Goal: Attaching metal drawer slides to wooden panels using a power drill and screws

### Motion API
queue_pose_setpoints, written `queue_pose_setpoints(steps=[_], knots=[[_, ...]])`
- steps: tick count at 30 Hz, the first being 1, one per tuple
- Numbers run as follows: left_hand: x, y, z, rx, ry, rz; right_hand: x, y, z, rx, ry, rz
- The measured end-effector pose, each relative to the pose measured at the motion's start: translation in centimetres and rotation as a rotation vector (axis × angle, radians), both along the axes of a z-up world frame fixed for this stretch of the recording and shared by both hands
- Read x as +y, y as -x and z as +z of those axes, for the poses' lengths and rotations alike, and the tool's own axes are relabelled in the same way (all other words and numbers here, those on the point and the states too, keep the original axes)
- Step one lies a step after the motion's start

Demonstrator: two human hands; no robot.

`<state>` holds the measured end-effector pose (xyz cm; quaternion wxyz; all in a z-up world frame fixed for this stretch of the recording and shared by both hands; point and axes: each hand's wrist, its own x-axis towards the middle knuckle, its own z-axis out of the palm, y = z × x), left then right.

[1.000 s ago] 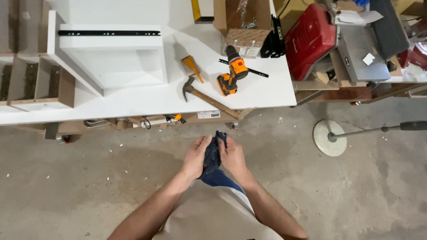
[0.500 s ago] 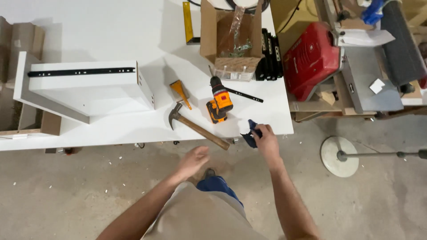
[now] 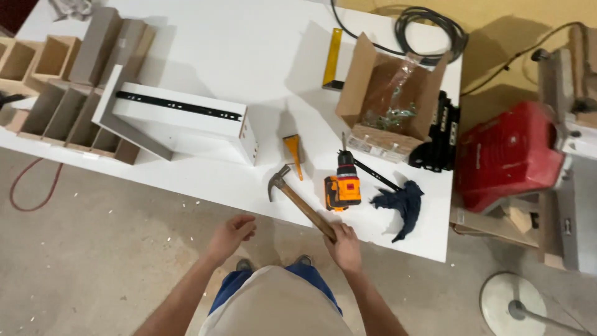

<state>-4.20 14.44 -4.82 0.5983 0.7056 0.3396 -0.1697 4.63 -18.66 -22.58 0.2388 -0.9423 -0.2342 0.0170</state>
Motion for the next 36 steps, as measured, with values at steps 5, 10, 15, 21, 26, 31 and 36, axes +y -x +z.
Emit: queue_pose_setpoints(steps=[5, 10, 15, 21, 26, 31, 36], knots=[[5.0, 0.5, 5.3, 0.034, -0.081, 0.151, -0.8, -0.5, -0.6, -0.294, -0.160, -0.035], [12.7, 0.5, 9.0, -0.127, -0.274, 0.319, 3.3, 0.9, 2.6, 0.187, -0.235, -0.074], [22.0, -2.8, 13.4, -0.391, -0.505, 0.438, 13.7, -0.6, 9.1, 0.610, -0.522, -0.363], [32.7, -10.4, 12.5, -0.667, -0.528, 0.227, 24.8, -5.6, 17.5, 0.516, -1.103, -0.381], [34.6, -14.1, 12.9, -0.657, -0.451, -0.029, 29.6, -9.3, 20.6, 0.389, -1.305, -0.513], [34.9, -15.2, 11.3, -0.578, -0.398, -0.050, 30.9, -12.1, 21.0, 0.482, -1.383, -0.461], [35.0, -15.3, 10.1, -0.625, -0.436, -0.057, 30.3, -12.7, 19.3, 0.580, -1.345, -0.435]])
